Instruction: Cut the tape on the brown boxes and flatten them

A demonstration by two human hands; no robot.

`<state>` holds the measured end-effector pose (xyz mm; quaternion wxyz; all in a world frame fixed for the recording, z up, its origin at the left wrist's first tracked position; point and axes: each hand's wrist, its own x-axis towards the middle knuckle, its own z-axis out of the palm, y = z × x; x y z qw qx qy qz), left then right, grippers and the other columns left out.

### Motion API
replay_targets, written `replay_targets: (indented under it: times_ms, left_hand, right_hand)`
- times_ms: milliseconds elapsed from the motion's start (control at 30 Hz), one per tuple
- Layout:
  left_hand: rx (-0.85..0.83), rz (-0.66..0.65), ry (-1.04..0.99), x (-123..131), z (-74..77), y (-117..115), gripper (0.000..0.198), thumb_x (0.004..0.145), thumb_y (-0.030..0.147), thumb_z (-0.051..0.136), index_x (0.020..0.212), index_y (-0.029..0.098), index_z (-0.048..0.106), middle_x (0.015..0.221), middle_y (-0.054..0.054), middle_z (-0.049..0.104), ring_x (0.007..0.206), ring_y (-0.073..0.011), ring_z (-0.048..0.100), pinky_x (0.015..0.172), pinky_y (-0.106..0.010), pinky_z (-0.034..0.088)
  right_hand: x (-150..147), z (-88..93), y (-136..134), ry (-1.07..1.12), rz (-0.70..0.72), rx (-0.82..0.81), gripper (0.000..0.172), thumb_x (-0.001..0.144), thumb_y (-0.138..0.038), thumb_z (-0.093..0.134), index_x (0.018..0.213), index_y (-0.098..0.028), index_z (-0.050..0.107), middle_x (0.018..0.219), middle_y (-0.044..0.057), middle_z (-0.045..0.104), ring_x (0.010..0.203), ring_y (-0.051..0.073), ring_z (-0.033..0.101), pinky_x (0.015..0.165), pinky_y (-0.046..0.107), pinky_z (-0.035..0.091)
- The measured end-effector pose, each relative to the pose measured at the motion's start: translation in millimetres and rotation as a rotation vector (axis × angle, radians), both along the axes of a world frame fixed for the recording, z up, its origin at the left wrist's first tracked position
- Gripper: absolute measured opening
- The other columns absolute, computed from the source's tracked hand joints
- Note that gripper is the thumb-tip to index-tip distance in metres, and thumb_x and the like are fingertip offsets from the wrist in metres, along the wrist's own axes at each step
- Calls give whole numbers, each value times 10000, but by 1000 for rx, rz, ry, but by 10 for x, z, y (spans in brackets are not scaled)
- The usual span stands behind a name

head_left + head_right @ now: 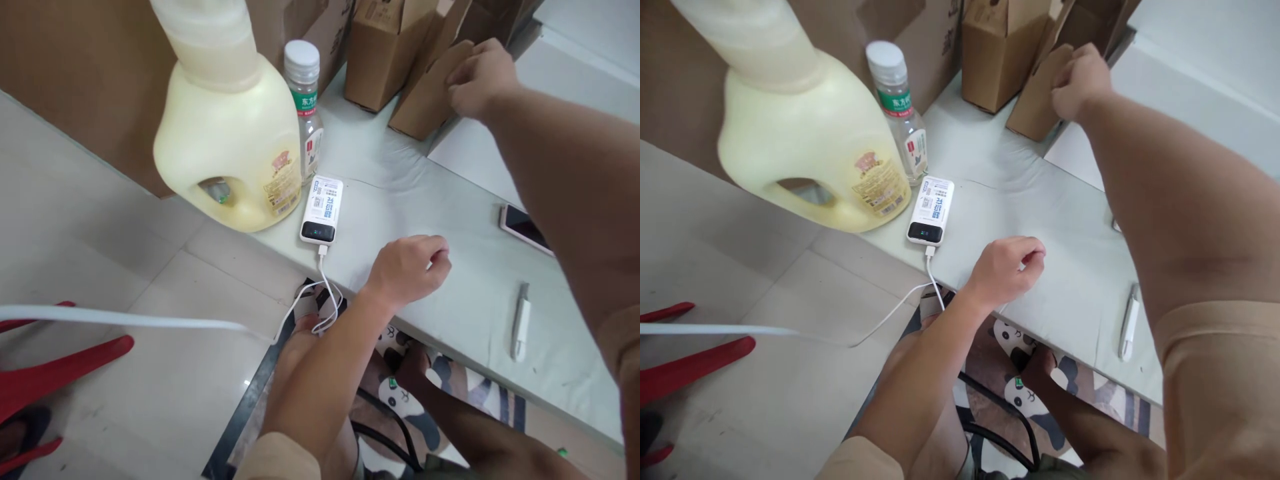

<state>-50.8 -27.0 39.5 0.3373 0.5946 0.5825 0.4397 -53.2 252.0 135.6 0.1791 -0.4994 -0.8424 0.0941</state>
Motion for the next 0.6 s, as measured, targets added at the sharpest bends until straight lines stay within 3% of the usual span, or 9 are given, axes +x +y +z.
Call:
replay_targets:
  times_ms: [133, 200, 300, 333, 400, 467, 500, 533, 600]
  left_hand:
    - [66, 87, -33, 34, -10, 14, 177, 924, 202, 465, 803, 218, 594, 831, -41, 694, 784, -165, 613, 756, -343, 487]
    - [140, 183, -48, 38, -30, 19, 146, 924, 196, 479, 893, 207, 622, 931, -71, 712, 913, -191, 644, 883, -365, 502]
    - [255, 475, -60, -13, -55, -3, 254, 934, 257, 529, 1174, 203, 589, 1232, -135, 661, 1258, -266, 570, 1118, -457, 425]
    - [272, 595, -70, -48, -57, -20, 340, 946, 302, 538, 1274, 213, 541, 1342, -144, 604, 1369, -290, 498, 1159, -483, 394]
    - [276, 776, -114, -129, -46, -59, 471, 976, 407, 521, 1414, 255, 433, 1497, -123, 482, 1519, -318, 340, 1184, -499, 381]
    - [280, 758, -181, -194, -22, -85, 518, 986, 510, 503, 1453, 311, 397, 1535, -77, 449, 1560, -333, 285, 1172, -490, 408]
    - [299, 714, -224, -207, -10, -85, 510, 992, 555, 474, 1442, 323, 417, 1516, -60, 472, 1555, -334, 304, 1165, -484, 419]
    - [321, 650, -270, -203, 0, -75, 497, 1000, 593, 427, 1415, 321, 458, 1486, -50, 505, 1540, -331, 340, 1161, -478, 426]
    - [357, 482, -355, -132, 2, -23, 523, 1000, 654, 352, 1322, 299, 562, 1414, -40, 577, 1497, -326, 417, 1160, -469, 432]
  right_hand:
    - [59, -4, -349, -61, 119, 64, 320, 869, -52, 561, 1130, -26, 744, 1381, 86, 607, 1348, 246, 538, 1174, 370, 377]
    - [219, -8, -621, -58, 190, 100, 229, 870, -62, 587, 1018, -86, 760, 1303, 68, 644, 1289, 238, 572, 1164, 386, 408]
    - [754, -32, -1170, 19, 255, 170, 204, 899, -135, 560, 735, -178, 674, 1088, 76, 689, 1143, 262, 637, 1105, 476, 474]
    - [1003, -54, -1376, 68, 284, 198, 230, 897, -162, 551, 686, -203, 633, 989, 74, 689, 1083, 267, 658, 1063, 503, 503]
    - [1547, -134, -1784, 183, 278, 342, 229, 926, -262, 539, 719, -246, 637, 977, 74, 685, 999, 275, 684, 969, 551, 546]
    - [2067, -274, -2154, 277, 204, 613, 121, 885, -392, 594, 857, -334, 696, 1021, 109, 647, 1078, 351, 653, 970, 633, 527]
    - [2290, -365, -2318, 312, 131, 647, 176, 868, -457, 587, 975, -395, 711, 1087, 125, 625, 1177, 393, 615, 986, 653, 518]
    - [2479, -466, -2465, 374, 37, 614, 263, 859, -507, 566, 1076, -452, 704, 1155, 130, 610, 1232, 407, 590, 974, 648, 531]
    - [2750, -680, -2708, 453, -127, 398, 360, 879, -557, 500, 1205, -527, 649, 1342, 99, 565, 1335, 389, 546, 1004, 613, 541]
